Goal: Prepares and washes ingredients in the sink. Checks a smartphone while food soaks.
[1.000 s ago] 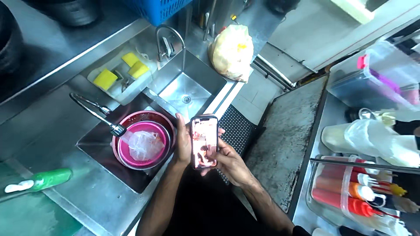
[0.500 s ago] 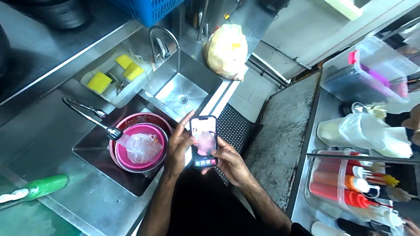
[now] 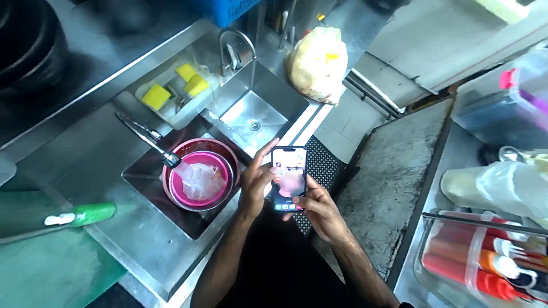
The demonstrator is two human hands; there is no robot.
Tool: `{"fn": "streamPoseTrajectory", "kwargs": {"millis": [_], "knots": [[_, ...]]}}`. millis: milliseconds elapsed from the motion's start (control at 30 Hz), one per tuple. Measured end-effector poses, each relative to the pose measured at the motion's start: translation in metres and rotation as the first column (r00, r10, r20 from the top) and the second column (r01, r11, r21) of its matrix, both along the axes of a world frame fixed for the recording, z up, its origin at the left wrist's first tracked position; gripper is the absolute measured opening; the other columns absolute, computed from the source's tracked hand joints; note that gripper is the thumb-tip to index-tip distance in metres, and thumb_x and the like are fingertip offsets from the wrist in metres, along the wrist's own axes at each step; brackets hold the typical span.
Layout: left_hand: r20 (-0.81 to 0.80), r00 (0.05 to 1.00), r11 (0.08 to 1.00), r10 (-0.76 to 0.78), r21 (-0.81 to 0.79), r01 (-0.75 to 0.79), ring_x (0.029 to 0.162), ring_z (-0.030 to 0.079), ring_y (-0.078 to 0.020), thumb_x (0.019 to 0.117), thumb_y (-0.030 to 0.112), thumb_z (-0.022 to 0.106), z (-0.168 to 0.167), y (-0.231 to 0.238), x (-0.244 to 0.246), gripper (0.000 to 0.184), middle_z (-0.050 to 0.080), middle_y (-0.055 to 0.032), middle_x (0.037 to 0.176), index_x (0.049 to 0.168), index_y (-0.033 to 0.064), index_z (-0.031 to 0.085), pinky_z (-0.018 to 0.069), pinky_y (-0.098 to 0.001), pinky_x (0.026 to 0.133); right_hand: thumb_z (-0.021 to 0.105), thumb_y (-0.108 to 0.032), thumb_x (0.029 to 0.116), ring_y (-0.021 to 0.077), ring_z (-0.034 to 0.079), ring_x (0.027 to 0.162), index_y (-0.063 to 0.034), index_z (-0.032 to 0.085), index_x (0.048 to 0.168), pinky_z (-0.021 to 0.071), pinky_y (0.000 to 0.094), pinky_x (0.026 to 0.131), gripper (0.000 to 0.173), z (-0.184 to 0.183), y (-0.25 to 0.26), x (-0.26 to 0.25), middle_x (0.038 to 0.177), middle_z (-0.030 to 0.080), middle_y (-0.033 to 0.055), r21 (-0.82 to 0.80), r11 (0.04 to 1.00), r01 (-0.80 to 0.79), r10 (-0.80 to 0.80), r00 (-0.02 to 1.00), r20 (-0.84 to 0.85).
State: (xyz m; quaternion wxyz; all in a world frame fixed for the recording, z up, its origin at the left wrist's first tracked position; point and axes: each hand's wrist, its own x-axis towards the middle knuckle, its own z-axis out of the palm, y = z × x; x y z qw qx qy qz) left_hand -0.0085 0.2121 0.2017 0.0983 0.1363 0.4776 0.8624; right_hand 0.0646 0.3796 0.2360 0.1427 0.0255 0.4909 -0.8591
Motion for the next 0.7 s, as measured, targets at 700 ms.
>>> {"fn": "streamPoseTrajectory", "kwargs": {"millis": [700], "knots": [[0.880, 0.353, 0.649, 0.316, 0.070, -0.757, 0.082, 0.069, -0.0169, 0.1077, 0.056, 0.021, -0.266, -0.171, -0.074, 0.059, 0.070, -0.0066, 0.097, 0.117, 0.0087, 0.055, 0.0593, -0.0339, 0.075, 0.061, 0.015, 0.0845, 0.0322, 0.070, 0.106, 0.0014, 0.036, 0.146, 0.0634, 0.0495, 0.082, 0.068, 0.004, 0.008, 0.005, 0.128, 0.062, 0.0202, -0.042, 0.999, 0.027, -0.031, 0.996, -0.087]]}}
